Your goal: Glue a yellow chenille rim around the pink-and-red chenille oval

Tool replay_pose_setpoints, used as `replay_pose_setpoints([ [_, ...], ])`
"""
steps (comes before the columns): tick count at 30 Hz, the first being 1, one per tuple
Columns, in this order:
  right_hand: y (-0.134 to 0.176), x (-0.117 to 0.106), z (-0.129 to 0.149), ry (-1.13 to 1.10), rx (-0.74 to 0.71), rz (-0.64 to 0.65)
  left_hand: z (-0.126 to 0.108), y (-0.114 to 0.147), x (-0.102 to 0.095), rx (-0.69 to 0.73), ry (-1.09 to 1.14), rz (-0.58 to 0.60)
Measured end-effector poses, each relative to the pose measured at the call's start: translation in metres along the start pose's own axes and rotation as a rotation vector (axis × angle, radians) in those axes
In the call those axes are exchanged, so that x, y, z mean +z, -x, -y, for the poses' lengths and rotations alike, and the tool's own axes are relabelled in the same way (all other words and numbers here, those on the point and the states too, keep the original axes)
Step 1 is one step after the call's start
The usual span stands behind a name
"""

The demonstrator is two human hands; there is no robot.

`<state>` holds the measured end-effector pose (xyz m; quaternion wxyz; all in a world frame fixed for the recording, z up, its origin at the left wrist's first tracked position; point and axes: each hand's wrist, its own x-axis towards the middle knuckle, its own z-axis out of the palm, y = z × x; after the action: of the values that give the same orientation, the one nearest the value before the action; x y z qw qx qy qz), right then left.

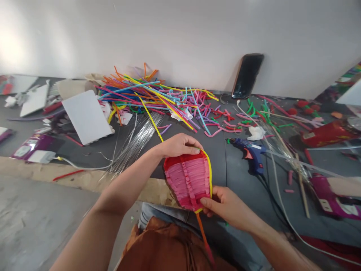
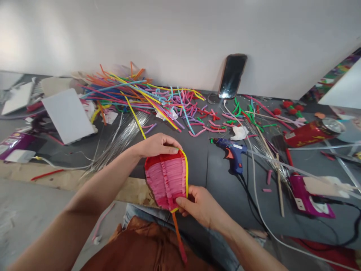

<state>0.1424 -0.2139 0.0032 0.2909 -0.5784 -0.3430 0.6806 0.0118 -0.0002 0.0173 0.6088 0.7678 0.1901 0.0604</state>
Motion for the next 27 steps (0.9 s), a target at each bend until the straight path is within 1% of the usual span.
replay_pose_setpoints([
  [7, 0.001, 0.001, 0.004, 0.105, 0.029, 0.006, -0.002, 0.000, 0.002, -0.021, -0.043, -0.043],
  [12, 0.002, -0.003, 0.002, 0.175, -0.013, 0.021, 0.001, 0.000, 0.001, -0.037, -0.071, -0.041],
  [15, 0.002, -0.003, 0.000, 0.147, -0.006, 0.032, 0.002, 0.000, 0.001, -0.032, -0.075, -0.052],
  [17, 0.003, -0.003, 0.000, 0.097, 0.014, 0.016, 0.003, 0.000, 0.001, -0.028, -0.073, -0.052],
  [19, 0.005, -0.002, 0.001, 0.093, 0.017, -0.006, 0.003, -0.001, 0.000, -0.023, -0.074, -0.041],
  [21, 0.007, -0.002, 0.004, 0.186, 0.000, -0.027, 0.004, 0.000, 0.000, -0.022, -0.073, -0.038],
  [25, 0.011, -0.004, 0.009, 0.464, -0.031, -0.060, 0.005, 0.000, 0.000, -0.023, -0.066, -0.042],
  [27, 0.013, -0.007, 0.011, 0.541, -0.042, -0.071, 0.006, 0.000, -0.001, -0.022, -0.075, -0.033],
])
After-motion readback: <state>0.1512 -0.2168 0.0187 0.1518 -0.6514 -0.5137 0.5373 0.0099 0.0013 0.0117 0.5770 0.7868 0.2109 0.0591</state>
